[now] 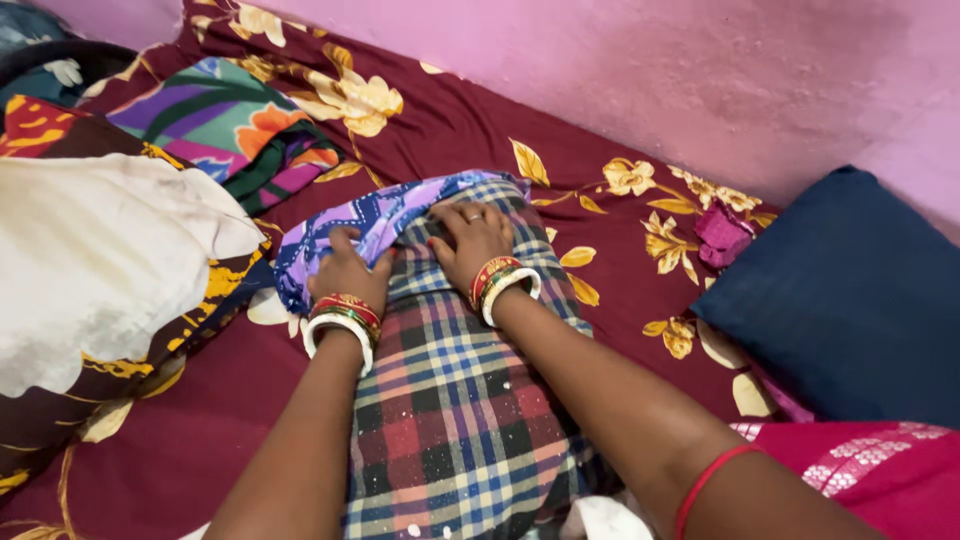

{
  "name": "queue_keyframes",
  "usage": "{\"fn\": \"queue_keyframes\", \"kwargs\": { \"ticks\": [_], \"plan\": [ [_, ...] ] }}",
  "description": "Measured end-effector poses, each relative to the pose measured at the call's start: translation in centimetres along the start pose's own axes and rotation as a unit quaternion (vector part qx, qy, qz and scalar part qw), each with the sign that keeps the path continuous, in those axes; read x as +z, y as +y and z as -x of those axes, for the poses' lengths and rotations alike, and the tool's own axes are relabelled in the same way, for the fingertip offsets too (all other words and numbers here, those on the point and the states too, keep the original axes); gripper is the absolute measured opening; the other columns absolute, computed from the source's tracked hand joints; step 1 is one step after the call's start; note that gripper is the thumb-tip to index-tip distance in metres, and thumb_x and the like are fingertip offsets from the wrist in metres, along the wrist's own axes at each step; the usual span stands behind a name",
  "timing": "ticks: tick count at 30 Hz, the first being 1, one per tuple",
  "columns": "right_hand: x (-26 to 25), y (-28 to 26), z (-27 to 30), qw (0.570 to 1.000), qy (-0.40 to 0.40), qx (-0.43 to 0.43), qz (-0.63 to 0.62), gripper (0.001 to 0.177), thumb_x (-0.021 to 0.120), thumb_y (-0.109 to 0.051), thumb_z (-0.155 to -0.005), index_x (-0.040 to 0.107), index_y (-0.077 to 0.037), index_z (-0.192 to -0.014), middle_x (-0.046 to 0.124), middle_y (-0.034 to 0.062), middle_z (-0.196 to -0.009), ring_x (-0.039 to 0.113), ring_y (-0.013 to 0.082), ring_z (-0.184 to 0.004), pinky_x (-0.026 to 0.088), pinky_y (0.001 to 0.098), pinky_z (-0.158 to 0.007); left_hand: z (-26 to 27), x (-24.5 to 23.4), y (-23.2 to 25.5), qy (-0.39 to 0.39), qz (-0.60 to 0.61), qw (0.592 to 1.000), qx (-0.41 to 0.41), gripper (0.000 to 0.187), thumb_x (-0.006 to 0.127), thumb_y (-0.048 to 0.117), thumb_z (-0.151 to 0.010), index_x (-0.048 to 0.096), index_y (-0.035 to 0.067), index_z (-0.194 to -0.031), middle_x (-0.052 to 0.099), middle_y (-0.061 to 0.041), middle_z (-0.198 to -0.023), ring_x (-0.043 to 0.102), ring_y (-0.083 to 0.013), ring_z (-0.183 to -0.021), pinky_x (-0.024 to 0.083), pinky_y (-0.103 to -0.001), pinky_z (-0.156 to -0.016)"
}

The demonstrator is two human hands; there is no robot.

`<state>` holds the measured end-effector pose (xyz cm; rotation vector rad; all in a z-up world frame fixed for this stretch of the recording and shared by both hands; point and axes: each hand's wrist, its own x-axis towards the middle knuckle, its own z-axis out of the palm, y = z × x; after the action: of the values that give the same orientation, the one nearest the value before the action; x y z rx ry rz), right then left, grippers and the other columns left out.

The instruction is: The person puts a purple patterned pillowcase onto a checkered pillow and smooths the fabric by hand on a bed.

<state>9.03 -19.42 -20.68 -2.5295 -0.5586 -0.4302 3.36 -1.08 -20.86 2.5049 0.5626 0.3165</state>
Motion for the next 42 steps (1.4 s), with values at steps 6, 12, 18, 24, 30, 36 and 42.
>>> {"fn": "queue_keyframes", "kwargs": {
  "ticks": [6, 12, 18, 24, 30, 36, 42],
  "plan": [
    [-1.4, -0.9, 0.0, 0.988, 0.128, -0.081, 0.008, 0.08, 0.077, -0.033, -0.072, 0.051, -0.027, -0.148, 0.054, 0.0166, -0.147, 0.044, 0.0387, -0.132, 0.026, 0.0585, -0.108, 1.1, -2.4, 3.0, -0.009, -0.086, 0.972, 0.217, 0.03, 0.058, 0.029, -0.093, 0.075, 0.017, -0.115, 0.074, -0.016, -0.104, 0.069, -0.0385, -0.099, 0.051, -0.05, -0.091],
    [-4.4, 1.8, -3.4, 0.974, -0.162, -0.112, 0.112, 0.037, 0.062, -0.019, -0.102, 0.065, -0.038, -0.133, 0.066, 0.0039, -0.137, 0.059, 0.0268, -0.132, 0.049, 0.0405, -0.114, 2.6, -9.4, 5.4, -0.155, -0.178, 0.931, 0.278, 0.027, 0.053, 0.023, -0.094, 0.074, 0.019, -0.112, 0.074, -0.016, -0.102, 0.069, -0.0386, -0.097, 0.053, -0.05, -0.085],
    [-8.5, 0.6, 0.6, 0.977, -0.209, -0.034, 0.036, 0.046, 0.056, -0.007, -0.095, 0.056, -0.028, -0.137, 0.072, 0.0171, -0.115, 0.07, 0.0391, -0.104, 0.055, 0.0483, -0.088, 6.1, -10.8, 6.5, -0.21, -0.219, 0.919, 0.253, 0.027, 0.056, 0.025, -0.094, 0.07, 0.021, -0.117, 0.073, -0.018, -0.103, 0.069, -0.0404, -0.097, 0.053, -0.051, -0.086],
    [-10.9, -0.7, 3.8, 0.957, -0.26, -0.026, 0.13, 0.058, 0.059, -0.01, -0.09, 0.047, -0.029, -0.143, 0.074, 0.0176, -0.105, 0.072, 0.0385, -0.095, 0.056, 0.0488, -0.082, 9.5, -11.2, 8.2, -0.238, -0.224, 0.914, 0.24, 0.026, 0.057, 0.025, -0.093, 0.069, 0.018, -0.114, 0.072, -0.02, -0.1, 0.068, -0.0415, -0.097, 0.053, -0.052, -0.085],
    [-8.3, 3.3, 2.7, 0.993, 0.032, -0.039, 0.105, 0.047, 0.066, -0.018, -0.081, 0.06, -0.027, -0.126, 0.074, 0.014, -0.109, 0.068, 0.0382, -0.098, 0.051, 0.0498, -0.072, 10.6, -11.8, 8.7, -0.186, -0.166, 0.905, 0.344, 0.028, 0.055, 0.018, -0.087, 0.071, 0.019, -0.11, 0.074, -0.019, -0.097, 0.069, -0.0413, -0.093, 0.053, -0.052, -0.083],
    [-8.2, 7.3, 0.8, 0.992, -0.048, -0.109, 0.026, 0.027, 0.057, -0.011, -0.092, 0.069, -0.017, -0.116, 0.074, 0.0152, -0.112, 0.068, 0.0381, -0.108, 0.052, 0.0487, -0.093, 9.9, -9.6, 5.2, -0.197, -0.141, 0.936, 0.254, 0.028, 0.055, 0.03, -0.095, 0.066, 0.017, -0.117, 0.072, -0.021, -0.1, 0.067, -0.045, -0.095, 0.051, -0.053, -0.086],
    [-9.9, 4.4, 3.3, 0.941, -0.281, -0.099, 0.163, 0.042, 0.057, -0.008, -0.084, 0.062, -0.013, -0.125, 0.071, 0.0202, -0.103, 0.069, 0.0409, -0.097, 0.054, 0.0501, -0.081, 8.2, -8.3, 1.5, -0.242, -0.146, 0.948, 0.146, 0.03, 0.053, 0.026, -0.097, 0.062, 0.016, -0.123, 0.073, -0.021, -0.104, 0.07, -0.0423, -0.098, 0.052, -0.052, -0.089]
  ]
}}
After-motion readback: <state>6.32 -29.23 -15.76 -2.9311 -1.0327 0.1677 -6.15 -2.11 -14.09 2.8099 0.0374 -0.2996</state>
